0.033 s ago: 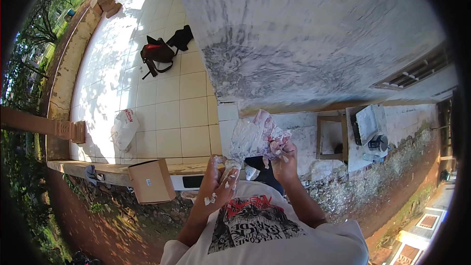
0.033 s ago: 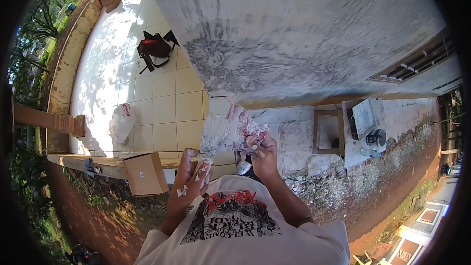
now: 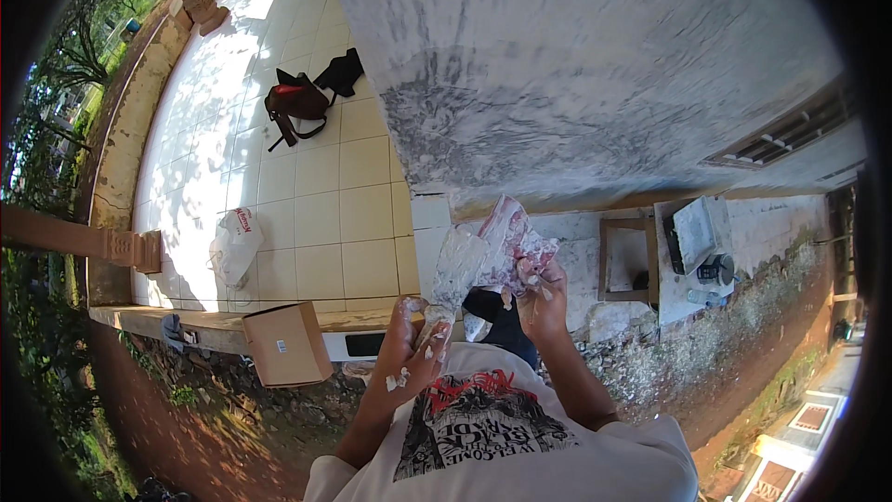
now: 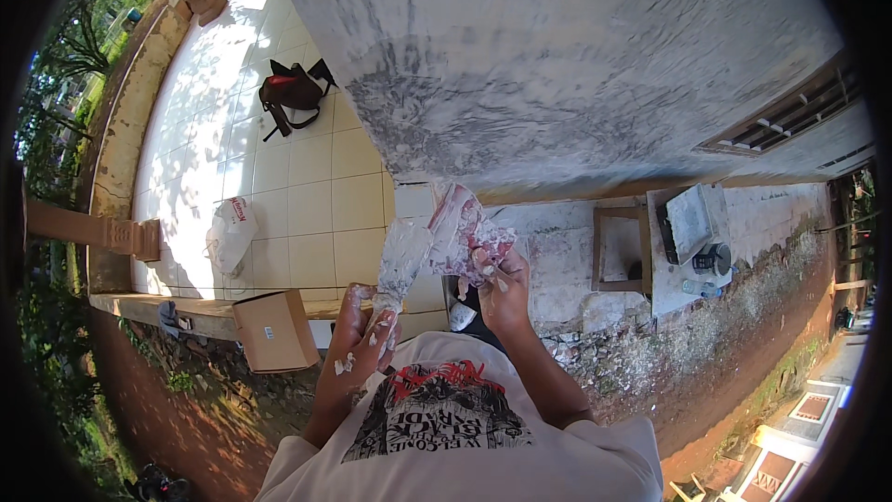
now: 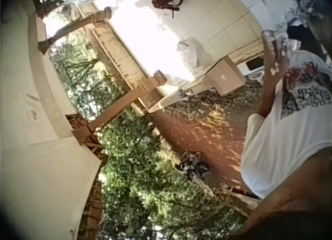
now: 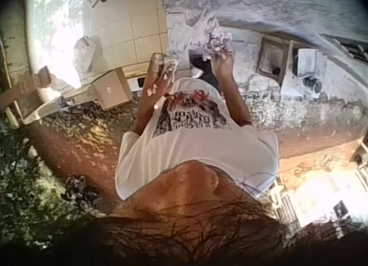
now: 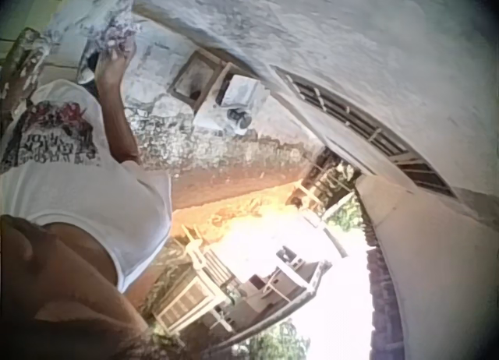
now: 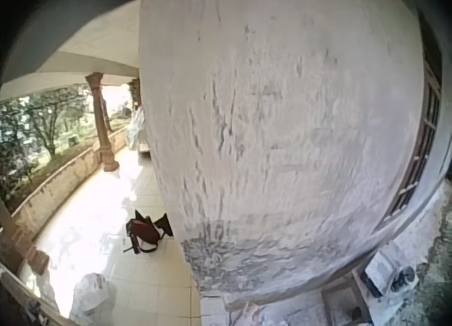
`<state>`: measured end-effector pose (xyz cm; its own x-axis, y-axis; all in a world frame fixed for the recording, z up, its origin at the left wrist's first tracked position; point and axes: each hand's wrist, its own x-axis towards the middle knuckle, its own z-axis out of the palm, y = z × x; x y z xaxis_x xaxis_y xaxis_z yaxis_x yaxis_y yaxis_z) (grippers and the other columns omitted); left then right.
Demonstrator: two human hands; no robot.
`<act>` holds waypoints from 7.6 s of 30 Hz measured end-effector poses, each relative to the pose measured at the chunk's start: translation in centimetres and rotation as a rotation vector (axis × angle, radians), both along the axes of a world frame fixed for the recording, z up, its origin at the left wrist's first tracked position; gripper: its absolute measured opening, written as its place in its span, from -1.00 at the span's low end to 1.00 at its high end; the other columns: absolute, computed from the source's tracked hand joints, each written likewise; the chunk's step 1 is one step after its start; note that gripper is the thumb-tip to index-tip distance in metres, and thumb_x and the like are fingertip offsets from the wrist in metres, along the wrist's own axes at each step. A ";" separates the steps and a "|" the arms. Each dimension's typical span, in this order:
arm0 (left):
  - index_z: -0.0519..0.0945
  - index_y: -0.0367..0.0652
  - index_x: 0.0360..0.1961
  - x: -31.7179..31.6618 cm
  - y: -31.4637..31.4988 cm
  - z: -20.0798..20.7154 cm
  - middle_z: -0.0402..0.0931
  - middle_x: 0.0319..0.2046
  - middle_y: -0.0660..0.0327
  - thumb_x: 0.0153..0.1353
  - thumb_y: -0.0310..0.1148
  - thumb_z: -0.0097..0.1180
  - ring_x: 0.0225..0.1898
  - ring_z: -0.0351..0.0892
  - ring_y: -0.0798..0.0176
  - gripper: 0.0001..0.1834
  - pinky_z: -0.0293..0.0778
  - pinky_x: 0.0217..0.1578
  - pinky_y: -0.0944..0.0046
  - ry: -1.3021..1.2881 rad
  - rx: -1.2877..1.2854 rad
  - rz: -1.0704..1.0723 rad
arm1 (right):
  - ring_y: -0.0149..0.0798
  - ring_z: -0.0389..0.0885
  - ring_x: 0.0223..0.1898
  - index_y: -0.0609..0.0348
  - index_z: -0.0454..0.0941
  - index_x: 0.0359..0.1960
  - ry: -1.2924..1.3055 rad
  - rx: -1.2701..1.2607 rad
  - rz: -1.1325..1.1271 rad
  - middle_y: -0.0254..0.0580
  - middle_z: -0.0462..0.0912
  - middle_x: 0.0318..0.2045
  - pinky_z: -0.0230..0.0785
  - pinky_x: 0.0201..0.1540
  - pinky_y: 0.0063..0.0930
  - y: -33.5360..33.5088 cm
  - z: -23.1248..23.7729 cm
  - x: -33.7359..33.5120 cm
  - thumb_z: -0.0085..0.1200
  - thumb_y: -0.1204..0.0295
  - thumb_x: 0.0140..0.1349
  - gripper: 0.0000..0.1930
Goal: The person applies and smooths wall putty onto an exterior wall using a putty knife.
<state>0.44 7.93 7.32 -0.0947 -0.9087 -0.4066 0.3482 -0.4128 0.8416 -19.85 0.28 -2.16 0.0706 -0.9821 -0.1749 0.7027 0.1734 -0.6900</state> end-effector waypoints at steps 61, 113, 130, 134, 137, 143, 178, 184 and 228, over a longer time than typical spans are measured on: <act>0.27 -0.31 -0.04 0.6 1.6 -4.1 0.52 -0.41 0.04 0.27 -0.51 0.13 -0.43 0.49 0.32 -0.67 0.43 -0.37 0.32 -0.724 -0.374 0.057 | -0.26 0.68 -0.10 0.21 0.45 0.12 -0.205 0.137 0.098 -0.18 0.63 -0.04 0.58 -0.18 -0.35 2.2 1.1 1.3 0.06 0.52 0.32 -0.67; 0.24 -0.58 0.14 12.1 4.5 -14.0 0.49 -0.17 -0.20 0.32 -0.16 0.13 -0.17 0.56 -0.02 -0.34 0.49 -0.17 0.07 -0.884 0.356 0.347 | -0.37 0.58 -0.20 0.18 0.53 0.00 0.075 -0.124 -0.212 -0.30 0.58 -0.10 0.45 -0.14 -0.44 -16.8 -6.8 16.0 -0.02 0.66 0.30 -0.74; 0.30 -0.41 -0.06 13.1 5.7 -14.8 0.50 -0.44 -0.05 0.30 -0.20 0.16 -0.44 0.57 0.02 -0.52 0.44 -0.41 0.06 -0.965 0.289 0.404 | -0.03 0.51 0.07 0.01 0.73 -0.09 1.478 -1.115 -0.665 -0.09 0.57 0.01 0.33 0.07 -0.04 -18.1 -6.3 15.4 0.09 0.64 0.07 -0.63; 0.16 -0.52 0.25 11.5 3.6 -11.8 0.45 -0.03 -0.24 0.32 -0.20 0.14 -0.05 0.54 -0.04 -0.29 0.47 -0.05 0.10 -0.861 0.354 0.431 | -0.13 0.43 0.19 -0.29 0.60 0.11 1.830 -1.025 -0.573 -0.19 0.50 0.14 0.20 0.08 0.02 -22.9 -13.7 16.0 0.22 0.56 -0.18 -0.33; 0.14 -0.55 0.26 12.9 6.0 -15.1 0.44 0.00 -0.25 0.32 -0.17 0.13 -0.03 0.53 -0.03 -0.26 0.47 -0.04 0.08 -1.039 0.246 0.443 | -0.13 0.45 0.16 -0.34 0.52 0.20 1.947 -0.993 -0.472 -0.24 0.47 0.20 0.20 0.05 0.04 -22.3 -16.9 16.2 0.23 0.52 -0.14 -0.27; 0.18 -0.58 0.19 13.4 8.0 -14.9 0.47 -0.06 -0.23 0.33 -0.16 0.13 -0.09 0.53 -0.03 -0.30 0.47 -0.08 0.06 -0.930 0.328 0.450 | -0.07 0.41 0.16 -0.32 0.53 0.20 2.019 -0.880 -0.186 -0.28 0.43 0.22 0.19 0.08 0.04 -17.3 -20.1 14.2 0.15 0.55 -0.11 -0.29; 0.26 -0.13 -0.22 13.5 7.7 -16.3 0.38 -0.63 0.30 0.37 -0.31 0.08 -0.72 0.32 0.46 -0.76 0.24 -0.77 0.40 -0.754 0.195 0.508 | -0.03 0.47 0.07 -0.16 0.63 0.07 1.755 -0.551 0.084 -0.15 0.54 0.05 0.25 0.15 -0.01 -16.4 -19.0 11.4 0.08 0.62 0.08 -0.50; 0.39 -0.18 -0.26 11.2 7.0 -14.8 0.37 -0.63 0.33 0.32 -0.27 0.19 -0.63 0.42 0.41 -0.74 0.33 -0.61 0.39 -0.291 0.257 0.559 | 0.08 0.45 0.04 0.07 0.66 -0.03 1.206 -0.623 -0.078 0.00 0.52 -0.01 0.32 0.13 -0.15 -9.8 -13.1 9.4 0.02 0.75 -0.02 -0.51; 0.46 -0.20 0.03 -28.9 -5.1 -17.1 0.46 -0.32 0.29 0.33 -0.45 -0.04 -0.37 0.42 0.35 -0.74 0.42 -0.30 0.22 0.598 0.168 0.418 | -0.37 0.49 -0.16 0.20 0.19 0.19 0.605 0.088 0.517 -0.24 0.44 -0.11 0.44 -0.05 -0.39 -7.9 -2.3 -25.6 -0.19 0.26 0.51 -0.64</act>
<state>-28.47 2.82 -9.81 -0.0033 -0.8477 -0.5305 0.8824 -0.2521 0.3973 -45.44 -7.66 -4.49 0.3806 -0.8318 -0.4040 0.0266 0.4465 -0.8944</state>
